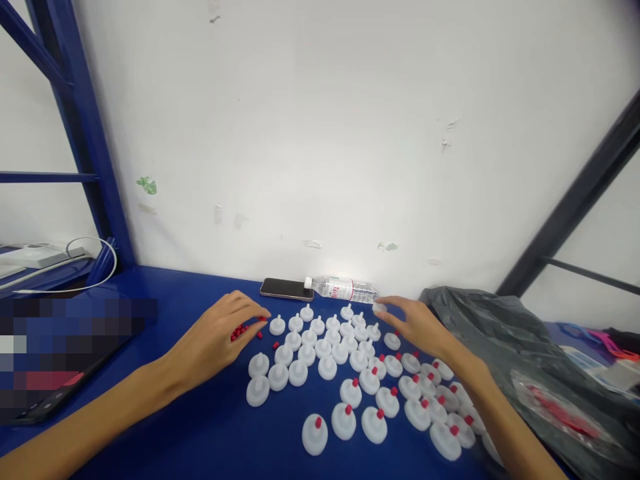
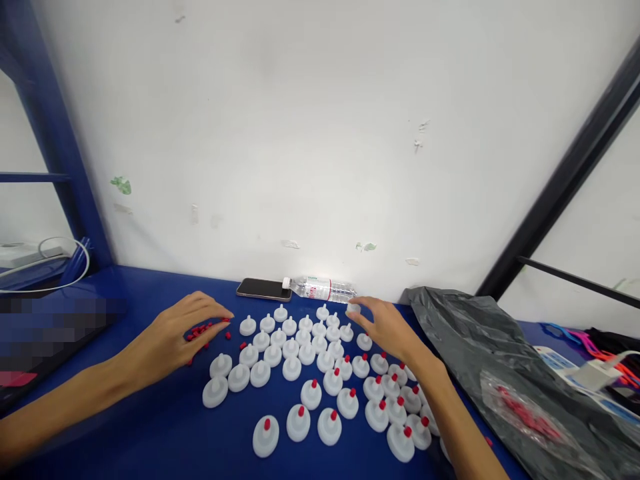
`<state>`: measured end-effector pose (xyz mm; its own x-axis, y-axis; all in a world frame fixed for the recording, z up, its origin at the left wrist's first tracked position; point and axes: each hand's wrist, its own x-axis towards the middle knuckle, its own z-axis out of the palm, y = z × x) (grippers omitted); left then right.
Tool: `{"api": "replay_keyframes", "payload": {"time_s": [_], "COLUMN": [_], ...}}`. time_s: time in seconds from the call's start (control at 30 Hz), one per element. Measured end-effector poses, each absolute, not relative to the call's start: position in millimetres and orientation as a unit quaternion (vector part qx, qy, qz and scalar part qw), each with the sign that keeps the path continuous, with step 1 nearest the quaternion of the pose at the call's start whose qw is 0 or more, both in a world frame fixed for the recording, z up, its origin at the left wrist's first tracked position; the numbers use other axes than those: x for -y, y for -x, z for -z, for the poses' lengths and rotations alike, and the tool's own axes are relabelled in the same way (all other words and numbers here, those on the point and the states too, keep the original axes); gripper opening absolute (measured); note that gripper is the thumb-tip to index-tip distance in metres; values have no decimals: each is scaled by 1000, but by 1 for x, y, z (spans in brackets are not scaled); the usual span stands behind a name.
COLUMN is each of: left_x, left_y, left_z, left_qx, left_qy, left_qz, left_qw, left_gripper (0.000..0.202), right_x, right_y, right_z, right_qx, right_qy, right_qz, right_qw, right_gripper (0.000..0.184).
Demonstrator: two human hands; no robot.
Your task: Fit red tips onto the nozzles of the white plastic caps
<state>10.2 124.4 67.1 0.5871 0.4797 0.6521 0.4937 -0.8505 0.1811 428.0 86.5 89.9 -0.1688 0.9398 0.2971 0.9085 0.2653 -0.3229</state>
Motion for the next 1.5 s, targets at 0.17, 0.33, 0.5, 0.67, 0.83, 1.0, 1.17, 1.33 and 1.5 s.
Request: {"api": "replay_keyframes", "payload": {"time_s": [0.17,0.33,0.5,0.67,0.83,1.0,1.17,1.33,1.5], "left_x": [-112,-99,-88,-82,-82,-77,-76,-82,-79], "left_y": [-19,-26,-34,-37,-36,-39,-41,-38,-38], "left_z": [-67,-59,-56,-59,-58,-57,-60,-60,-58], "left_qx": [211,176,153,136,138,156,194,199,209], "left_qy": [889,893,908,908,910,900,875,878,903], "left_qz": [404,413,391,396,390,407,443,435,375], "left_qw": [39,42,10,-36,-39,-16,-16,-18,-13], "left_gripper": [22,33,35,35,37,33,27,30,18], "right_x": [-70,-44,-32,-31,-31,-25,-19,-22,-19], "right_y": [-380,-318,-295,-293,-290,-286,-279,-272,-273], "right_z": [-101,-96,-81,-75,-76,-78,-79,-74,-77], "right_qx": [791,875,893,892,893,845,791,777,787], "right_qy": [538,409,345,343,335,402,458,462,447], "right_qz": [8,-22,-37,-44,-30,-153,-232,-221,-241], "right_qw": [290,258,286,291,300,318,332,366,350], "right_gripper": [30,32,18,16,19,20,29,32,34]}}
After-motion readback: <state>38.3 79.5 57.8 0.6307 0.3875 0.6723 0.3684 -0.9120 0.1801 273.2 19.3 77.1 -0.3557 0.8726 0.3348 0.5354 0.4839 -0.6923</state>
